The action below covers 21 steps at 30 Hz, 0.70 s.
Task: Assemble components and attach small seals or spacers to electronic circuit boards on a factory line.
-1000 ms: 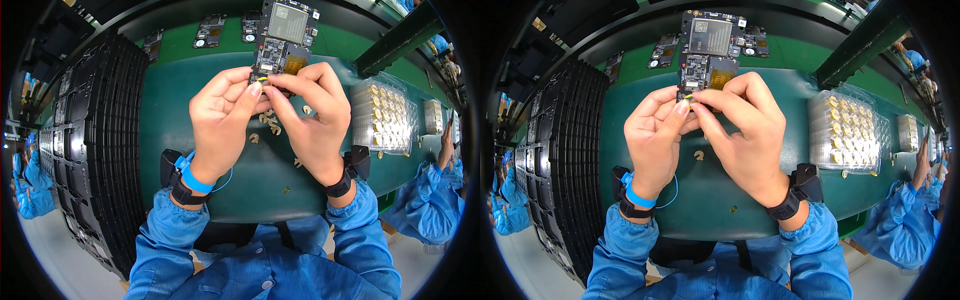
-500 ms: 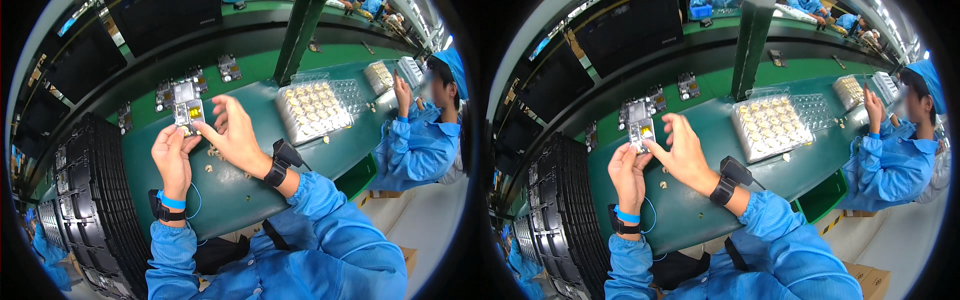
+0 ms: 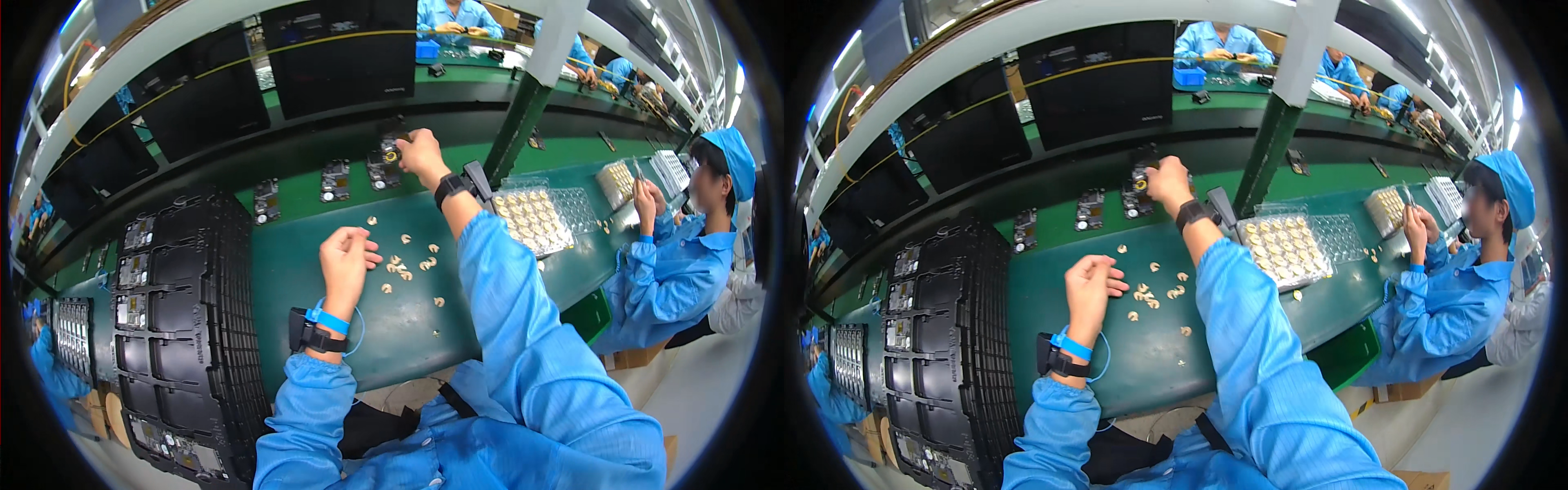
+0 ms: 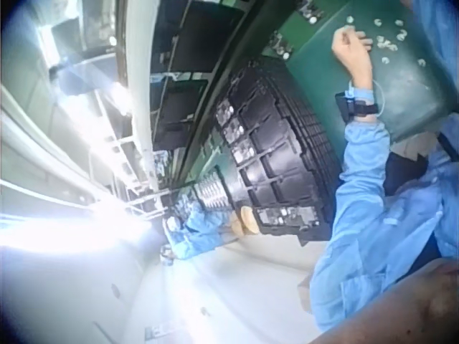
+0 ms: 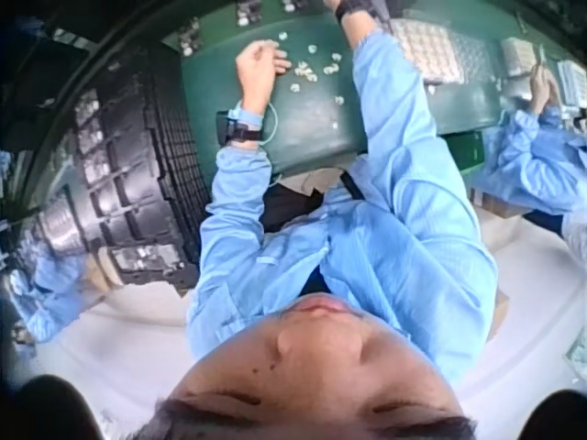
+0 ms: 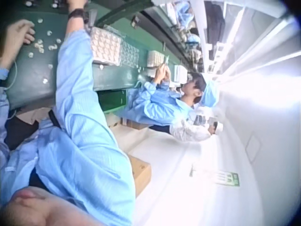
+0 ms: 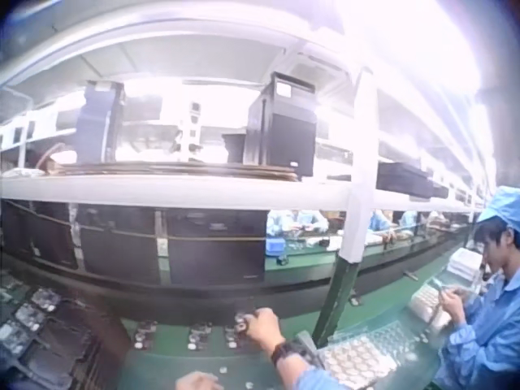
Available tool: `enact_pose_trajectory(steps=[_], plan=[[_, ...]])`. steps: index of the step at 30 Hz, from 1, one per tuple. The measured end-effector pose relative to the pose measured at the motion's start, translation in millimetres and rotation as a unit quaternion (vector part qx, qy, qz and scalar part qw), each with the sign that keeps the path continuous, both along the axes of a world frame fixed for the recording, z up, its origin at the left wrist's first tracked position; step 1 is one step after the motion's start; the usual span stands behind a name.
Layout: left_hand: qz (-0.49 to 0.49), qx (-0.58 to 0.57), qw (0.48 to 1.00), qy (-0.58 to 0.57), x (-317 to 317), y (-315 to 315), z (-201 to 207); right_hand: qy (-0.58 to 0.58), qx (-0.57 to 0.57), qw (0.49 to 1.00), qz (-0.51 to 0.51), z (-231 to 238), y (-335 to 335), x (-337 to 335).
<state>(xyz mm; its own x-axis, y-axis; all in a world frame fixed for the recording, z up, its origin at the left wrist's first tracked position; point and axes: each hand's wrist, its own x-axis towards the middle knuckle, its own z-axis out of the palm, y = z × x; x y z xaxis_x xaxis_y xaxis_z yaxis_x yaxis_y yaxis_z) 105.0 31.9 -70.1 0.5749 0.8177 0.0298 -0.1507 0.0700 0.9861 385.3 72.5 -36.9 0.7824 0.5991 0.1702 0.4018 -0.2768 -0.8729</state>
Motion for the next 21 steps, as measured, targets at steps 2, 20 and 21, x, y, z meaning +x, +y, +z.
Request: enact_pose_trajectory(steps=[2,20,21], plan=[[-0.008,0.005,1.000,-0.002,9,-4,-5,-0.018,-0.049,0.998,-0.034,-25,17,42],[-0.018,0.017,0.999,0.028,6,-13,6,-0.209,-0.154,0.958,-0.123,-53,37,107],[-0.018,0.011,0.999,0.034,4,-13,6,-0.205,-0.158,0.958,-0.121,-52,38,102]])
